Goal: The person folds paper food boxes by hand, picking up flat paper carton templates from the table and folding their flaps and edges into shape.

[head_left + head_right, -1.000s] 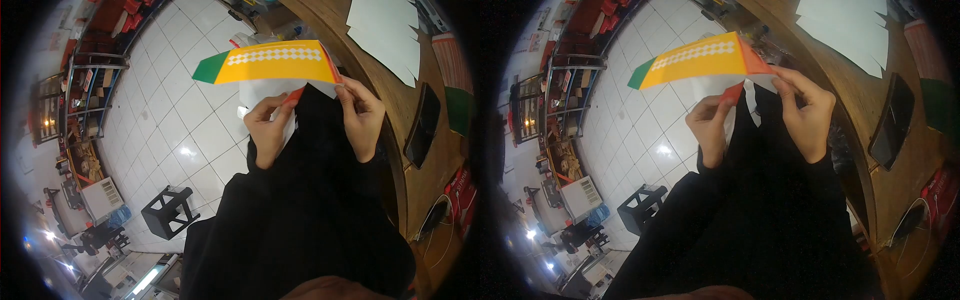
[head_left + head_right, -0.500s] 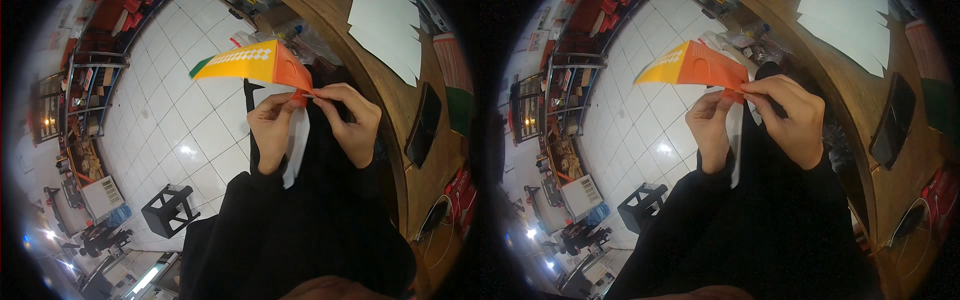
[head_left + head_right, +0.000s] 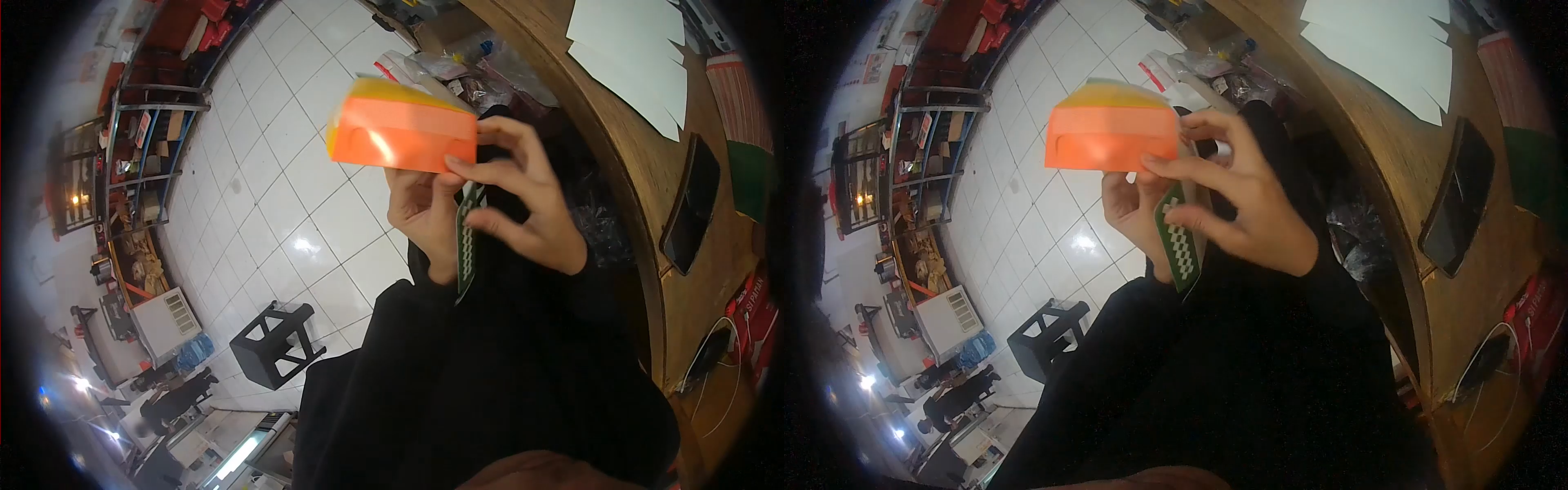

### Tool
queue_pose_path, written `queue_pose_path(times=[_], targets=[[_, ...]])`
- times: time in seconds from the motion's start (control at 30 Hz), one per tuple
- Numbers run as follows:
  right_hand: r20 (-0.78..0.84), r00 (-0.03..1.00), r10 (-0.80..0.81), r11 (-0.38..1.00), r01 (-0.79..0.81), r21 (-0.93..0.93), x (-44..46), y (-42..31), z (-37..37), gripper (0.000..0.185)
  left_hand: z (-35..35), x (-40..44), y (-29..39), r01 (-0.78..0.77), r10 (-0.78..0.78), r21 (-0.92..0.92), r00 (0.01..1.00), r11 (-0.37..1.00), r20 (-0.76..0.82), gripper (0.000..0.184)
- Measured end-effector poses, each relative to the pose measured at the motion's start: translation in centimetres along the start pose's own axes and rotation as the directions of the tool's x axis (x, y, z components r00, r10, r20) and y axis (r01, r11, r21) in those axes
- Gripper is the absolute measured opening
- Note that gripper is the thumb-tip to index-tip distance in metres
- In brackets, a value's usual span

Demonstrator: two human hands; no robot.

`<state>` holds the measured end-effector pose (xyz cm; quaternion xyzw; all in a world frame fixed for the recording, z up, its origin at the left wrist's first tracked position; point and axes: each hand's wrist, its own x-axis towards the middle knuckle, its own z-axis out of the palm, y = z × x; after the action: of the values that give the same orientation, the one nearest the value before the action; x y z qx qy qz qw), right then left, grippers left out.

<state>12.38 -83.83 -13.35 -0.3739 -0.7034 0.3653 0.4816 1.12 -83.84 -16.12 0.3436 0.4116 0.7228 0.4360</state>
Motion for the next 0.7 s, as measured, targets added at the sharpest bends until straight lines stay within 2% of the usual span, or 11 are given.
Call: queue_pose_path(times=[0.07,0.13,0.27,0.33,0.37,0.4,0.43,0.5,0.57,0.6,0.7], targets=[[0.082,0.997,-0.003,0.999,-0.001,0.047,-0.3,-0.3,1.0,0.060,0.4,-0.1,-0.3,-0.041,0.009,-0.247,0.992,0.968,-0.129,0.011],[0.146,0.989,0.011,0.997,-0.021,0.068,-1.1,-0.3,2.0,0.078,0.6,0.3,-0.8,-0.176,0.140,-0.202,0.973,0.963,-0.184,0.011],[0.329,0.878,0.348,0.850,-0.443,0.284,-2.2,0.7,0.9,0.055,-0.8,1.4,-0.9,-0.221,0.220,0.017,0.956,0.975,-0.195,0.014],[0.336,0.792,0.509,0.811,-0.573,0.122,-2.2,1.3,-0.8,0.043,-1.1,1.3,-0.5,-0.180,0.186,0.222,0.982,0.958,-0.009,0.017],[0.197,0.839,0.507,0.799,-0.543,0.257,-2.9,2.3,-0.8,0.039,-1.6,1.3,-0.2,-0.368,0.296,0.482,0.929,0.795,0.220,0.022],[0.050,0.859,0.510,0.785,-0.488,0.382,-3.0,2.7,-0.5,0.036,-1.8,1.3,0.2,-0.367,0.296,0.479,0.930,0.797,0.219,0.022],[-0.026,0.872,0.489,0.785,-0.427,0.450,-2.9,3.0,-0.8,0.033,-1.9,1.4,0.5,-0.593,0.324,0.449,0.776,0.668,0.542,0.023],[-0.098,0.818,0.566,0.685,-0.401,0.608,-2.0,1.9,-1.4,0.030,-2.0,1.2,0.3,-0.780,0.280,0.334,0.532,0.529,0.799,0.023],[-0.094,0.818,0.567,0.669,-0.392,0.631,-1.8,2.1,-1.3,0.031,-2.2,1.0,-0.8,-0.852,0.374,0.239,0.435,0.466,0.819,0.023],[-0.090,0.816,0.572,0.652,-0.386,0.652,-1.9,2.1,-1.3,0.033,-2.3,0.8,-0.9,-0.852,0.373,0.238,0.434,0.467,0.820,0.023],[-0.202,0.820,0.535,0.793,-0.405,0.455,-1.6,1.2,-1.6,0.022,-1.9,0.4,-0.9,-0.644,0.392,0.471,0.753,0.602,0.528,0.019]])
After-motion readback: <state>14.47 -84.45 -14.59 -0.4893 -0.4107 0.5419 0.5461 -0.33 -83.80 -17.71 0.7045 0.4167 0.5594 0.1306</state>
